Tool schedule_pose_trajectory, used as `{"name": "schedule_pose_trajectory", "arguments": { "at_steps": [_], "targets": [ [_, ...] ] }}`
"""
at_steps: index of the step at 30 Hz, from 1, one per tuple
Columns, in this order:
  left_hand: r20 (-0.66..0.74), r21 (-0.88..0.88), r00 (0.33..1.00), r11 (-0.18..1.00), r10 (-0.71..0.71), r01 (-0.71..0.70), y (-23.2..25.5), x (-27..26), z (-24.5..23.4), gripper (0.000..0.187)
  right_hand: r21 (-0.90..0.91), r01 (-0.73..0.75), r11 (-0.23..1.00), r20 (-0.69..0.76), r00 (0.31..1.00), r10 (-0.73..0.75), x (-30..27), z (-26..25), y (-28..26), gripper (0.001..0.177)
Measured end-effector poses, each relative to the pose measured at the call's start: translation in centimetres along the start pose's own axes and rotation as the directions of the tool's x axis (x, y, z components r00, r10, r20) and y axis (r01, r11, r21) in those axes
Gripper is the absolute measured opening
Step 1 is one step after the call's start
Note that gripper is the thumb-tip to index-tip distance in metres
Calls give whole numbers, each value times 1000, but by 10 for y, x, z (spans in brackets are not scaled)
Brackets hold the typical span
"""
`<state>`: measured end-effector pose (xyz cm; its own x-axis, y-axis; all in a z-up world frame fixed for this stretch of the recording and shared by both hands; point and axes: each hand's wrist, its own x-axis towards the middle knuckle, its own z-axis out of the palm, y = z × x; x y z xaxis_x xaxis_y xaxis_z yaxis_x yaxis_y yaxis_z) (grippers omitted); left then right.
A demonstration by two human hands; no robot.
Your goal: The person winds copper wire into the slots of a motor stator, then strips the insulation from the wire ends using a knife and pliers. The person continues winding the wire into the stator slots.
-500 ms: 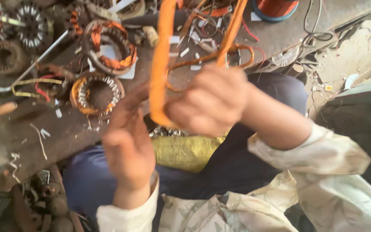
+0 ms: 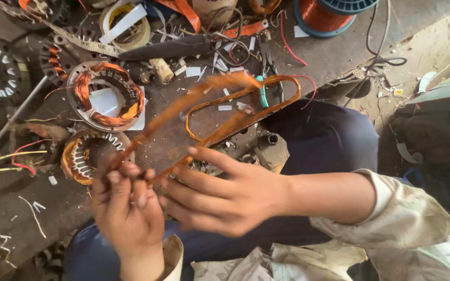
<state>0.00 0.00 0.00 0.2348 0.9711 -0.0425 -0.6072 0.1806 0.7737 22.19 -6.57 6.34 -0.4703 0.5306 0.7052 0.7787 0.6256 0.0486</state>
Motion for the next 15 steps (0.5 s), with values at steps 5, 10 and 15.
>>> {"name": "schedule_pose_trajectory", "arguments": {
  "at_steps": [5,10,15],
  "targets": [
    [11,-64,995,994,95,-94,3,-8,-9,20,-207,-106,973,-222,973,59,-22,-13,29,31],
    [28,18,983,983,180,-180,0,-22,-4,18,-129,-482,866,-89,876,474,-11,-15,31,32],
    [10,100,966,961,260,-259,4,-22,-3,19,190,-549,814,34,832,553,-1,-29,22,24]
  ]
}}
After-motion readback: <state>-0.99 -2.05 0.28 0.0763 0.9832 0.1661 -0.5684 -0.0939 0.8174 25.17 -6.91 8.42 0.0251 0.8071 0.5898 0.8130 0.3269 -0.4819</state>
